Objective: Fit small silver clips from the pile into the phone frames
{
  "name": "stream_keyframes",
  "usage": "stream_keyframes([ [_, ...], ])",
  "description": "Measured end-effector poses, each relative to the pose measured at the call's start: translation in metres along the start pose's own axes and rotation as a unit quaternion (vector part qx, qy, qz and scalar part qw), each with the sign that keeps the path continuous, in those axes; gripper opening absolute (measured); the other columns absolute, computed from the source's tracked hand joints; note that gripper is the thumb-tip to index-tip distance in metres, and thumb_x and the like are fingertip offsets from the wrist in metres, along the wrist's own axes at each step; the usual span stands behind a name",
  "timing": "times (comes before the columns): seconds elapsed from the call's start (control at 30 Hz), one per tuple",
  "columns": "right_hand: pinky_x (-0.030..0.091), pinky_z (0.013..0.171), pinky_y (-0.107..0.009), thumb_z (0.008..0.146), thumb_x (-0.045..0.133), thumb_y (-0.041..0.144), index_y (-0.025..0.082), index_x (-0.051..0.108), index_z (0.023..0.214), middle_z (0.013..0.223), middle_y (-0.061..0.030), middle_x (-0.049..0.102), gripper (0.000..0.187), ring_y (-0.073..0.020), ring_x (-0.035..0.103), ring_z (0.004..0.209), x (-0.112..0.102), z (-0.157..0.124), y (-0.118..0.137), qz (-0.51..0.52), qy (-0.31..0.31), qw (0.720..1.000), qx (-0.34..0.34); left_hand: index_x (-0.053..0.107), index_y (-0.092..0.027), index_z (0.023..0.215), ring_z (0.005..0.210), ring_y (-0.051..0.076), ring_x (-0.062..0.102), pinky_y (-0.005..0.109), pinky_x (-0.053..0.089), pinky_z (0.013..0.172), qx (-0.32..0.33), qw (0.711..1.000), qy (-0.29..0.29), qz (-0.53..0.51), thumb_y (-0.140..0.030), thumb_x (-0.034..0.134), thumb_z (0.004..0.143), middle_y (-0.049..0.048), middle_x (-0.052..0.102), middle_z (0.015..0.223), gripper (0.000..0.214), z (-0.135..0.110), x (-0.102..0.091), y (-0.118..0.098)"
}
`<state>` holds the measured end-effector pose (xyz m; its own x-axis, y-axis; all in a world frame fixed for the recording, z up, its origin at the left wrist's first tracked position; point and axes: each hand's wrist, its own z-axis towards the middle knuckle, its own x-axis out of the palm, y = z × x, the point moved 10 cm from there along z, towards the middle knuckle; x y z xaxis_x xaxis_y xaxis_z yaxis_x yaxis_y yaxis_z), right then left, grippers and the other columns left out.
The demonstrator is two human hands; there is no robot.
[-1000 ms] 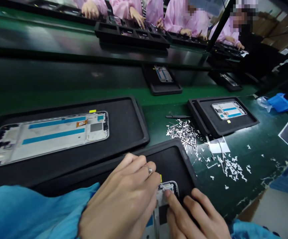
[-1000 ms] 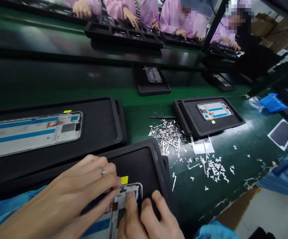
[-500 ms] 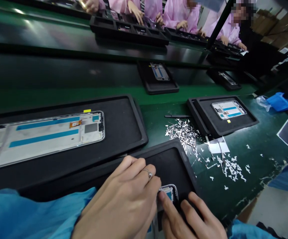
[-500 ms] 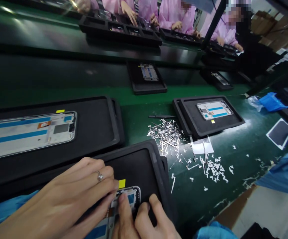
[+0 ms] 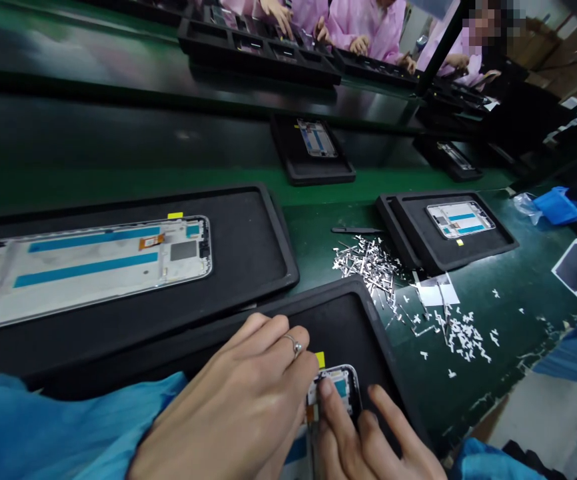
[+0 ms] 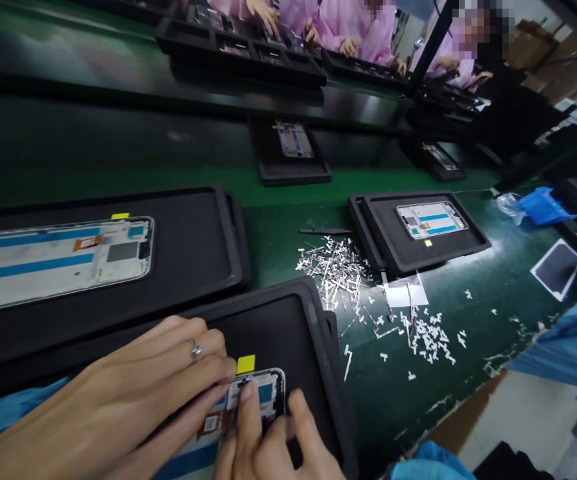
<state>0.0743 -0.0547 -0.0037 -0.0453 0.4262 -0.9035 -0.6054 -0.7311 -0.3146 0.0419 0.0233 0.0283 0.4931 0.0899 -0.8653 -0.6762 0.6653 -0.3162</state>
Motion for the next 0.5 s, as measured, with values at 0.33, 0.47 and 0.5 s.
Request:
stream_keyframes([
  [0.33,0.052,0.058,-0.026,0.086,0.028,-0.002,0.015,0.059,0.073,0.085,0.0007,0.067,0.038,-0.0099,0.052,0.053,-0.021,0.013,-0.019,0.002,-0.075,0.996,0.046,0.060,-0.021,0.061,0.073,0.013,0.058,0.024,0.030,0.088,-0.010,0.997,-0.073,0.021,-0.015,0.016,0.091,-0.0015,0.066,0.069,0.054,0.006,-0.013,-0.002],
  [0.47,0.051,0.053,-0.028,0.088,0.028,-0.001,0.015,0.056,0.068,0.075,0.0008,0.068,0.038,-0.0096,0.050,0.044,-0.031,0.019,-0.028,0.004,-0.135,0.984,0.117,0.061,-0.021,0.059,0.070,0.013,0.059,0.026,0.034,0.083,-0.019,0.997,-0.074,0.010,-0.014,0.017,0.090,-0.0017,0.066,0.067,0.054,0.005,-0.017,0.000],
  [0.5,0.051,0.054,-0.030,0.089,0.028,0.000,0.015,0.055,0.067,0.075,0.0003,0.068,0.039,-0.0100,0.050,0.044,-0.032,0.017,-0.029,0.006,-0.150,0.979,0.139,0.061,-0.021,0.060,0.069,0.013,0.059,0.027,0.035,0.081,-0.019,0.998,-0.061,0.003,-0.013,0.018,0.089,-0.0017,0.066,0.067,0.052,0.005,-0.016,0.000],
])
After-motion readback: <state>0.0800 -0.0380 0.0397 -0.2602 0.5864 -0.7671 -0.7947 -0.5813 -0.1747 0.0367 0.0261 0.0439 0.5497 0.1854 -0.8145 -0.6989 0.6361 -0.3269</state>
